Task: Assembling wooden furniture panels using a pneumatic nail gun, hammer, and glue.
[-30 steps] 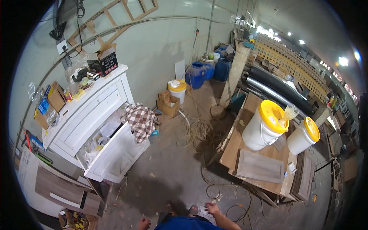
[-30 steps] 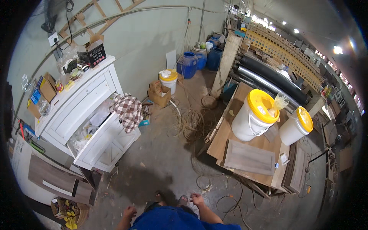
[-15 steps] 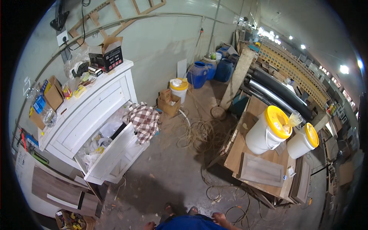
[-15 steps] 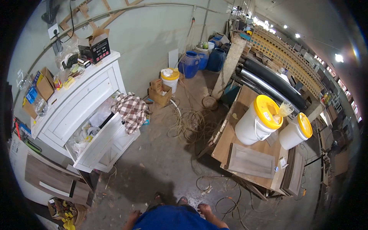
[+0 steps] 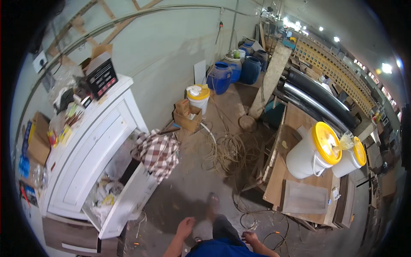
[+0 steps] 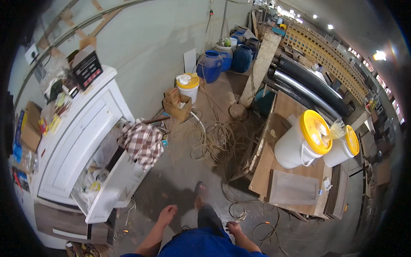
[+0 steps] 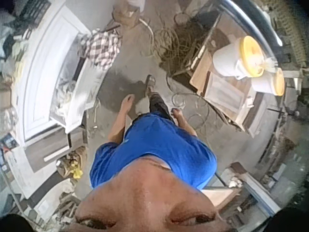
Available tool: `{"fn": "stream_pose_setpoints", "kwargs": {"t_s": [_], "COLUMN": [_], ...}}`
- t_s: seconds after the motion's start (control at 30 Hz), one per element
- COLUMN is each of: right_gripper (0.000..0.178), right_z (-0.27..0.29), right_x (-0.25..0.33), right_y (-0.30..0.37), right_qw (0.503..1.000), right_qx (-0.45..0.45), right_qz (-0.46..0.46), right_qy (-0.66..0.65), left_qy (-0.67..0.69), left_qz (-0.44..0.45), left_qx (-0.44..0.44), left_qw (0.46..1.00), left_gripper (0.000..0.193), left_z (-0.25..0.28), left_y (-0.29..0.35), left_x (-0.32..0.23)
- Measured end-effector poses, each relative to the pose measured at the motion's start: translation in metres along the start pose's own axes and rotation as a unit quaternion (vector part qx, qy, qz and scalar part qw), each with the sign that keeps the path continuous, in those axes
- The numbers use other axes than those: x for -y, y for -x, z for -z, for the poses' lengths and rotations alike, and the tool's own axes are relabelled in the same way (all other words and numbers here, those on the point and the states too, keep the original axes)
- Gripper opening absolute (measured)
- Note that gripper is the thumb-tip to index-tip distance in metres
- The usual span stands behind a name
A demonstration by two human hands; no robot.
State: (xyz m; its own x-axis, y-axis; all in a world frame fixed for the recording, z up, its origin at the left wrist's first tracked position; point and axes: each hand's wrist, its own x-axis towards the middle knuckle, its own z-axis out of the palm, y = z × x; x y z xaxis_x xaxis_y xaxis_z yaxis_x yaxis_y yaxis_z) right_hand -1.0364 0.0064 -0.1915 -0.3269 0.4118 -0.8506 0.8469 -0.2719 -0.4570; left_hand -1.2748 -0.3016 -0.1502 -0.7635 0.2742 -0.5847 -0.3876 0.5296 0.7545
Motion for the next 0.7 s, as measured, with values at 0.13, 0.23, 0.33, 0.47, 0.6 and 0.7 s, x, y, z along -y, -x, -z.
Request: {"fn": "stream_pose_setpoints", "kwargs": {"t_s": [0.13, 0.23, 0.33, 0.47, 0.6, 0.7], "right_gripper": [0.026, 0.025, 0.029, 0.039, 0.042, 0.039], "right_z": [-0.003, 0.000, -0.015, -0.025, -0.028, -0.029], "right_x": [0.017, 0.046, 0.192, 0.351, 0.512, 0.597], "right_y": [-0.092, -0.180, -0.194, -0.224, -0.268, -0.313], "right_qw": [0.991, 0.802, 0.948, 0.991, 0.988, 0.982], "right_qx": [0.028, 0.016, 0.000, -0.002, 0.014, -0.004], "right_qz": [-0.078, 0.253, 0.193, 0.096, 0.118, 0.138], "right_qy": [0.109, 0.541, 0.252, -0.092, -0.098, -0.127], "left_qy": [0.028, -0.009, -0.018, 0.034, 0.136, 0.163], "left_qz": [-0.099, -0.055, -0.024, -0.062, -0.019, 0.002], "left_qx": [0.018, 0.044, 0.037, 0.030, 0.010, -0.005], "left_qw": [0.995, 0.997, 0.999, 0.997, 0.990, 0.987], "left_gripper": [0.037, 0.038, 0.036, 0.034, 0.031, 0.029], "left_z": [0.004, 0.010, 0.030, 0.039, 0.047, 0.058], "left_y": [-0.093, -0.157, -0.221, -0.300, -0.390, -0.469], "left_x": [-0.082, -0.143, -0.171, -0.235, -0.310, -0.352]}}
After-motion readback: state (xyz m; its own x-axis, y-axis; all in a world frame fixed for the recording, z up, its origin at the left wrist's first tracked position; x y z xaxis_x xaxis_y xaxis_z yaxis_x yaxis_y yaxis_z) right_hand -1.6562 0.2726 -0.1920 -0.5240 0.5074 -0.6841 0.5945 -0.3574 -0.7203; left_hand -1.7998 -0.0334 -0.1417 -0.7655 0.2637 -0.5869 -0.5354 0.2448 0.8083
